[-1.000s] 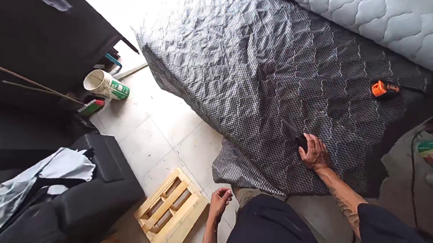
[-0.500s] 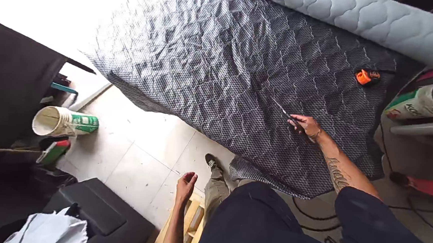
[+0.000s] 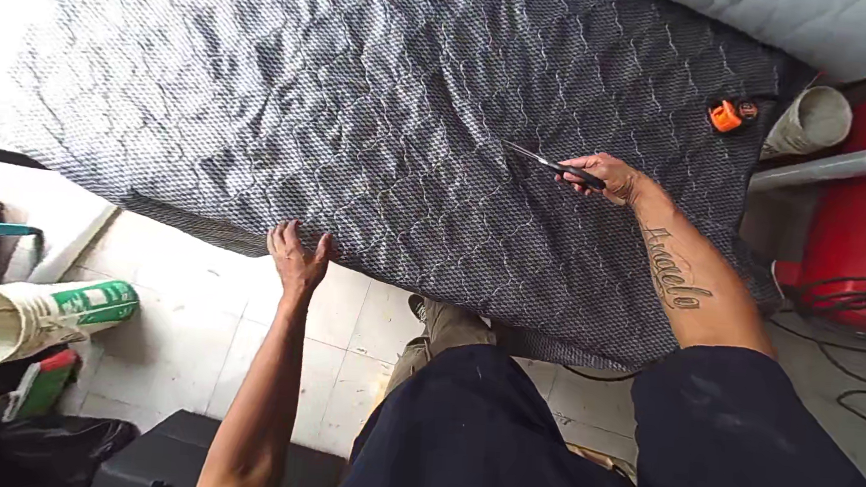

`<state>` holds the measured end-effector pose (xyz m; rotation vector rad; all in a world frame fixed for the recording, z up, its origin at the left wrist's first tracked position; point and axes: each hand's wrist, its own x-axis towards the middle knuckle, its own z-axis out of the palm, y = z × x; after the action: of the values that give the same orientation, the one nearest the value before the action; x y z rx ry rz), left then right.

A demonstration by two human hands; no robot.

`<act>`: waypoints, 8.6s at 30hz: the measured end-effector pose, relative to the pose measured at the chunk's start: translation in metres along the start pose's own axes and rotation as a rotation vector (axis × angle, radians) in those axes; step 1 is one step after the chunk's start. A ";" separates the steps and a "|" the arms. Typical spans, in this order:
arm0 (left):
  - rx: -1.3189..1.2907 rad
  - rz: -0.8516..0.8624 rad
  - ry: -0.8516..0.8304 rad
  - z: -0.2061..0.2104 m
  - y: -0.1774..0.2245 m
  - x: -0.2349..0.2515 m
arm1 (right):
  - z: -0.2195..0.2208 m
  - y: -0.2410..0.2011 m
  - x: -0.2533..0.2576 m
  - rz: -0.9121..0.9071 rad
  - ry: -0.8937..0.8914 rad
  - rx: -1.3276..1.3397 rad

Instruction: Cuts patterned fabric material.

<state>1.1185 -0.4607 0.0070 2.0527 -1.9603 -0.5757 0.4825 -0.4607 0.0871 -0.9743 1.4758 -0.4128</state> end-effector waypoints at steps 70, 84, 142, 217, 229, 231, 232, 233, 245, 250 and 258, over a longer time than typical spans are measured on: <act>0.368 -0.484 0.081 -0.036 -0.134 0.279 | 0.110 -0.160 0.237 -0.150 -0.315 -0.029; 0.332 -0.404 0.012 -0.087 -0.200 0.387 | 0.140 -0.206 0.255 -0.023 -0.262 0.090; 0.319 -0.298 -0.004 -0.165 -0.303 0.562 | 0.321 -0.390 0.453 -0.146 -0.389 0.059; -1.236 -0.372 -0.394 -0.249 -0.595 0.865 | 0.574 -0.674 0.697 0.101 -0.279 0.068; -1.238 -0.242 -0.304 -0.309 -0.579 0.866 | 0.533 -0.674 0.693 0.127 -0.425 0.095; -1.262 -0.252 -0.297 -0.318 -0.571 0.863 | 0.545 -0.678 0.703 0.087 -0.432 0.089; -1.269 -0.258 -0.291 -0.322 -0.568 0.863 | 0.553 -0.680 0.710 0.064 -0.435 0.082; -1.274 -0.260 -0.284 -0.325 -0.565 0.862 | 0.561 -0.682 0.717 0.045 -0.432 0.075; -1.265 -0.242 -0.254 -0.335 -0.563 0.859 | 0.594 -0.700 0.738 -0.075 -0.437 0.179; -1.277 -0.231 -0.229 -0.343 -0.560 0.853 | 0.615 -0.717 0.753 -0.111 -0.453 0.214; -1.240 -0.194 -0.204 -0.369 -0.546 0.841 | 0.647 -0.751 0.781 -0.140 -0.460 0.200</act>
<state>1.7875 -1.2941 0.0023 1.3435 -0.9364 -1.5660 1.4217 -1.3022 0.0373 -0.9393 0.9373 -0.3966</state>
